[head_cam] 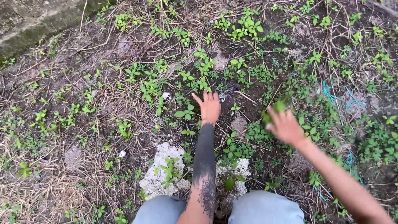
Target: Pulling small weeds from the soil and gathering dry grass by hand in a garden area.
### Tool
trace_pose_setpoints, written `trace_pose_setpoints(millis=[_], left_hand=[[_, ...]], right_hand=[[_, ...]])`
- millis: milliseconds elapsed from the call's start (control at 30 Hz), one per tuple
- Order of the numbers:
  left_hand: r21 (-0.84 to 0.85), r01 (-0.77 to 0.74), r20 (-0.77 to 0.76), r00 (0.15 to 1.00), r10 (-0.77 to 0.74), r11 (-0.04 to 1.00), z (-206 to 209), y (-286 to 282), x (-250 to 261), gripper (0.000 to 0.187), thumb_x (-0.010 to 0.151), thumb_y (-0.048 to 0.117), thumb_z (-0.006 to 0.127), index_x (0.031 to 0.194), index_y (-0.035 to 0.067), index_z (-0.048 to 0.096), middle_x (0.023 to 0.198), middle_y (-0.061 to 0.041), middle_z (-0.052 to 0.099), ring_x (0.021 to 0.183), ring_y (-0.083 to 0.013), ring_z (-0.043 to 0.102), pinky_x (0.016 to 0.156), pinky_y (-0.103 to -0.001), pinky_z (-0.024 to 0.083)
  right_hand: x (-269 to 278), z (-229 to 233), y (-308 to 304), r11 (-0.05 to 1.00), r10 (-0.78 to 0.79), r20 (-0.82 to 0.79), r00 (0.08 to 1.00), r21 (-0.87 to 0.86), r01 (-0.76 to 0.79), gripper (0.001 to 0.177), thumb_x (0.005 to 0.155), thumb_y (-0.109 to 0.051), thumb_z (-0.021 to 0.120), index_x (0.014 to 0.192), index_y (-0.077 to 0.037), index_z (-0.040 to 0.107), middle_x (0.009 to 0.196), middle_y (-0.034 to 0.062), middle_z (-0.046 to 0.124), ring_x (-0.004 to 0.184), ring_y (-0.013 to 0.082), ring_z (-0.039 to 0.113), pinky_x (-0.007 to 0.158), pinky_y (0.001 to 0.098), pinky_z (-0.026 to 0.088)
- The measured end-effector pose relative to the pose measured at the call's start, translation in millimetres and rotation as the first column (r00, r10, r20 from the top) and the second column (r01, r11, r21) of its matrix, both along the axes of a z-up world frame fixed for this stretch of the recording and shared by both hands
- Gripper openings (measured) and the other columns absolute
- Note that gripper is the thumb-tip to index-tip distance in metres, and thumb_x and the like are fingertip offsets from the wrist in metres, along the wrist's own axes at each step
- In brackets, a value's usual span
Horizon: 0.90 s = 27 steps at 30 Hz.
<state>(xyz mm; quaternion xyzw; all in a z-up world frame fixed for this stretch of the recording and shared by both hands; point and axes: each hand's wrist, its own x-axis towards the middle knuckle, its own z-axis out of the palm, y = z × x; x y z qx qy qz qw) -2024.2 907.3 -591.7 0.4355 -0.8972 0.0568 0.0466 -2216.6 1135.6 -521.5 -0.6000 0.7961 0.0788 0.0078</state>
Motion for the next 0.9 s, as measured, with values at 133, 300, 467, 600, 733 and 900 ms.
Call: trace_pose_setpoints(millis=[133,300,467,600,733,900], left_hand=[[-0.038,0.047,-0.038,0.998,-0.048,0.998,-1.9,1.2,-4.3,0.029,0.089,0.028,0.068,0.114,0.015,0.060,0.115,-0.010,0.067,0.138,-0.0326,0.046,0.111,-0.085,0.006],[-0.078,0.056,-0.063,0.996,-0.061,0.995,9.0,2.5,6.4,0.028,0.088,0.027,0.070,0.111,0.013,0.061,0.114,-0.012,0.067,0.137,-0.0340,0.047,0.110,-0.085,0.004],[-0.048,0.029,-0.036,0.999,-0.030,0.998,8.4,2.6,13.6,0.030,0.088,0.028,0.071,0.111,0.013,0.060,0.118,-0.013,0.067,0.139,-0.0332,0.045,0.112,-0.084,0.003],[0.003,0.036,0.032,0.999,-0.036,0.999,6.3,5.7,6.2,0.029,0.090,0.029,0.069,0.113,0.013,0.061,0.120,-0.011,0.067,0.140,-0.0319,0.044,0.111,-0.084,0.001],[-0.050,0.204,-0.167,0.964,-0.209,0.978,-7.6,14.5,-30.4,0.029,0.091,0.037,0.066,0.108,0.013,0.061,0.112,-0.014,0.068,0.127,-0.0326,0.055,0.113,-0.076,0.015],[0.051,0.615,-0.286,0.764,-0.578,0.787,34.1,109.0,-115.8,0.065,0.091,0.046,0.070,0.142,0.009,0.054,0.139,-0.021,0.059,0.142,-0.0388,0.045,0.118,-0.056,0.035]], right_hand=[[47.5,-40.9,6.4,0.982,-0.124,-0.032,0.992,0.142,0.127,0.113,0.077,-0.100,0.006,0.165,-0.030,0.012,0.155,0.0273,0.035,0.149,0.0488,0.026,0.122,0.0577,0.027],[3.9,-156.9,2.2,0.970,0.144,-0.251,0.957,0.226,-0.086,0.061,0.099,-0.059,0.045,0.151,-0.029,0.038,0.128,0.0112,0.046,0.113,0.0255,0.049,0.091,0.0329,0.045],[-30.2,-168.0,3.6,0.953,0.281,-0.405,0.870,0.014,-0.301,0.024,0.106,-0.024,0.036,0.121,-0.021,0.055,0.101,0.0016,0.053,0.075,0.0139,0.062,0.052,0.0250,0.055],[-98.7,-128.3,13.2,0.959,-0.028,-0.376,0.926,-0.272,-0.082,0.028,0.101,-0.020,0.041,0.125,-0.019,0.055,0.095,0.0007,0.051,0.059,0.0182,0.067,0.053,0.0356,0.059],[-201.7,-165.4,57.0,0.939,-0.215,-0.214,0.953,-0.312,0.141,0.041,0.095,-0.030,0.058,0.130,-0.007,0.061,0.106,0.0107,0.060,0.085,0.0313,0.072,0.074,0.0442,0.063],[-139.6,-134.2,121.3,0.948,-0.307,-0.029,0.951,-0.093,0.304,0.045,0.094,-0.025,0.054,0.133,-0.003,0.058,0.130,0.0181,0.058,0.120,0.0360,0.062,0.101,0.0456,0.057]])
